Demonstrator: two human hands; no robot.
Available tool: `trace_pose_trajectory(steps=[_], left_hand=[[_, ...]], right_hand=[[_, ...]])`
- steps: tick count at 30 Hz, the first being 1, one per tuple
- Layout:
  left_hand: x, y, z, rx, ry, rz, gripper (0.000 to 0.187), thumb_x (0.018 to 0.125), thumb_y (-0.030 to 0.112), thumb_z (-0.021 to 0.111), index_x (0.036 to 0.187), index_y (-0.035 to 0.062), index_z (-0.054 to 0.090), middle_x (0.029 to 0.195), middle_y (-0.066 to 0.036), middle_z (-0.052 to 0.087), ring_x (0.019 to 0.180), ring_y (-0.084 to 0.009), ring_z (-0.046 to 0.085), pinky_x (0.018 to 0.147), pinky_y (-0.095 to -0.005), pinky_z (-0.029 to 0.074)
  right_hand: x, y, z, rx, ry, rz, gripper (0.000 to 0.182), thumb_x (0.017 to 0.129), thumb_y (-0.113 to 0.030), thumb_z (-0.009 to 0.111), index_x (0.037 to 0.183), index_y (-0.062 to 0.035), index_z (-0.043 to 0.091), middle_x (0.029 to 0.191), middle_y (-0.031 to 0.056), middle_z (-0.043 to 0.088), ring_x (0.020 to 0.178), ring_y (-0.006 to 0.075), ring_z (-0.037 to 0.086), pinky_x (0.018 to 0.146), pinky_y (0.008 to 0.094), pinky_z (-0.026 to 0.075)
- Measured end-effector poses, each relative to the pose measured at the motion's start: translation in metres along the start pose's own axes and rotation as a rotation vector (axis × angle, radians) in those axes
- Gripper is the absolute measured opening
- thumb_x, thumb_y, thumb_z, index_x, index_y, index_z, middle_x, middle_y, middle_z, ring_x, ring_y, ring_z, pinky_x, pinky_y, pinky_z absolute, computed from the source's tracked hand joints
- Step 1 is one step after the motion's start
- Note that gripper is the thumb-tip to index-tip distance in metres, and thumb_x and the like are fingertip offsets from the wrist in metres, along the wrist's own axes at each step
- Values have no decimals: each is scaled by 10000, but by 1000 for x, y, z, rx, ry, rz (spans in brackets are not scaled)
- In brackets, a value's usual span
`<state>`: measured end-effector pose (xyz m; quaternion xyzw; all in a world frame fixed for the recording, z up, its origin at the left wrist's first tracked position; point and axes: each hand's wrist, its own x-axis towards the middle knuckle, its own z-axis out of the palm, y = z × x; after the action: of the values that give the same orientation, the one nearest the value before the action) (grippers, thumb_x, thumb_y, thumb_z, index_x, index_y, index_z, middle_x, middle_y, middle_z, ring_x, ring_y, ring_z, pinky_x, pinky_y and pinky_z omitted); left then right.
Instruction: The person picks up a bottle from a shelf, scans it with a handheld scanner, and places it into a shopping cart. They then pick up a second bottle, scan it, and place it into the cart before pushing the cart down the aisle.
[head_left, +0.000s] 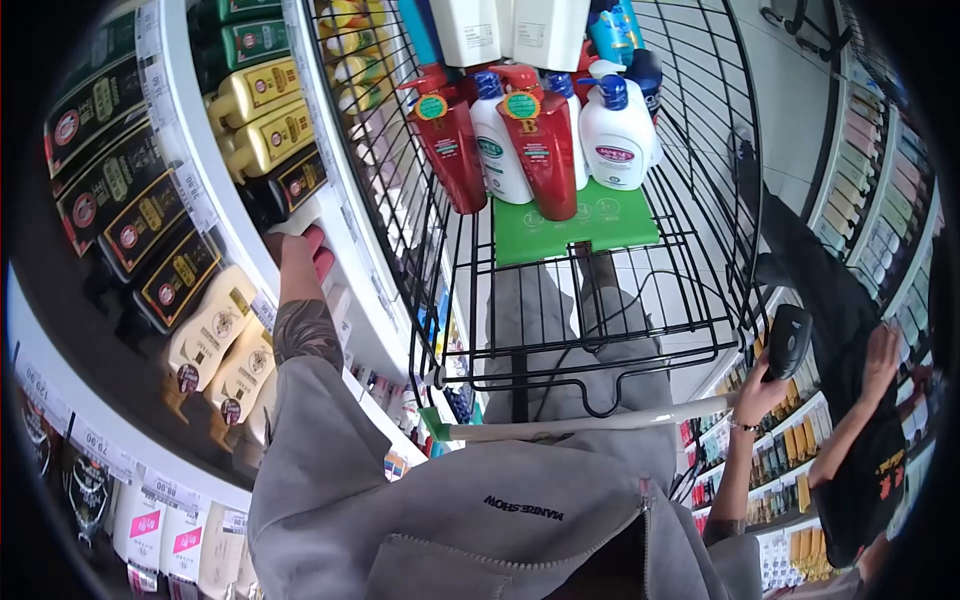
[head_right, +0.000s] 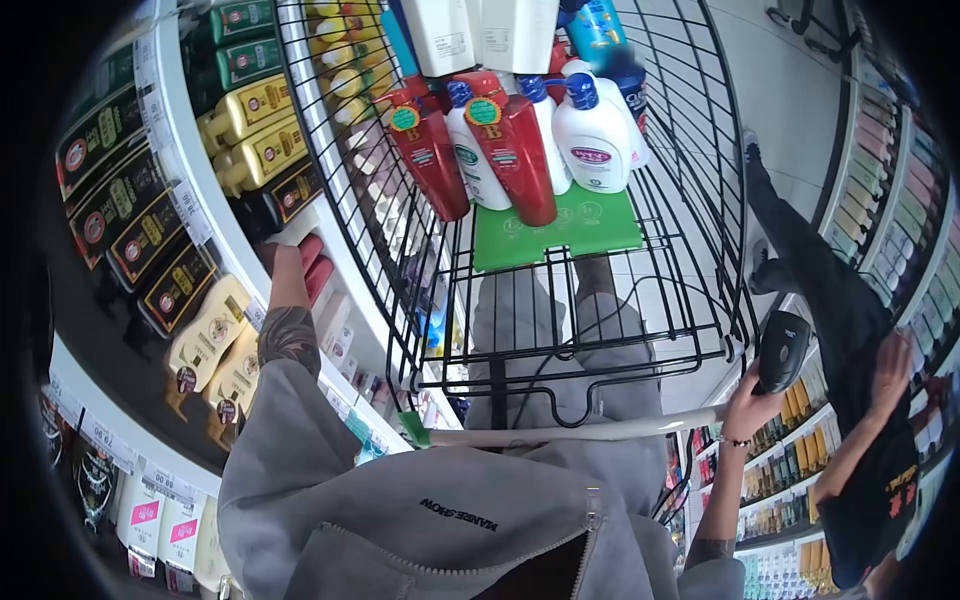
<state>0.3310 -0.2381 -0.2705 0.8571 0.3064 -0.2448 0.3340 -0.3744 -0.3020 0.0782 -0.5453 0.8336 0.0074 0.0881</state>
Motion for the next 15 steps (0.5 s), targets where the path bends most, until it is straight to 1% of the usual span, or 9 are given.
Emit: trace_pose_trajectory(steps=[2, 7, 10, 12, 14, 15], left_hand=[[-8, 2, 1, -44, 83, -20, 525, 764, 576, 554, 1001, 111, 622, 1020, -91, 643, 872, -264, 623, 723, -395, 500], [-46, -1, 6, -118, 338, -31, 547, 751, 558, 586, 990, 68, 631, 1024, -108, 643, 876, -270, 623, 736, -407, 499], [-82, -4, 10, -117, 464, -14, 560, 743, 548, 606, 984, 43, 637, 1027, -118, 643, 879, -274, 623, 744, -415, 499], [-107, -4, 8, -40, 486, -3, 569, 738, 540, 619, 980, 26, 641, 1029, -125, 644, 881, -277, 623, 749, -420, 499], [-118, -7, 2, 248, 410, -52, 589, 769, 557, 562, 1017, 32, 660, 1070, -125, 628, 933, -251, 604, 843, -363, 461], [-98, -16, -2, 123, 401, -69, 727, 655, 613, 638, 1006, -24, 632, 1072, -140, 614, 921, -268, 596, 839, -366, 460]], right_hand=[[1, -3, 2, -13, 48, -64, 297, 868, -230, 605, 979, 45, 612, 818, 173, 657, 717, 271, 643, 638, 360, 472], [1, 3, -1, -13, -21, -8, 311, 863, -260, 613, 955, 37, 623, 775, 167, 646, 687, 276, 635, 620, 367, 466], [0, 6, 1, -18, 23, -41, 317, 856, -262, 620, 960, 38, 620, 785, 175, 645, 705, 295, 637, 639, 376, 472], [1, 3, 1, -31, 31, -49, 316, 854, -256, 622, 968, 39, 618, 799, 178, 645, 721, 302, 637, 652, 379, 474], [-1, 2, 0, -47, 39, -54, 316, 852, -250, 624, 976, 40, 615, 812, 181, 645, 737, 310, 638, 665, 382, 477], [-1, 1, 0, -13, 18, -32, 317, 851, -245, 626, 985, 41, 613, 826, 183, 645, 751, 312, 638, 674, 380, 478]])
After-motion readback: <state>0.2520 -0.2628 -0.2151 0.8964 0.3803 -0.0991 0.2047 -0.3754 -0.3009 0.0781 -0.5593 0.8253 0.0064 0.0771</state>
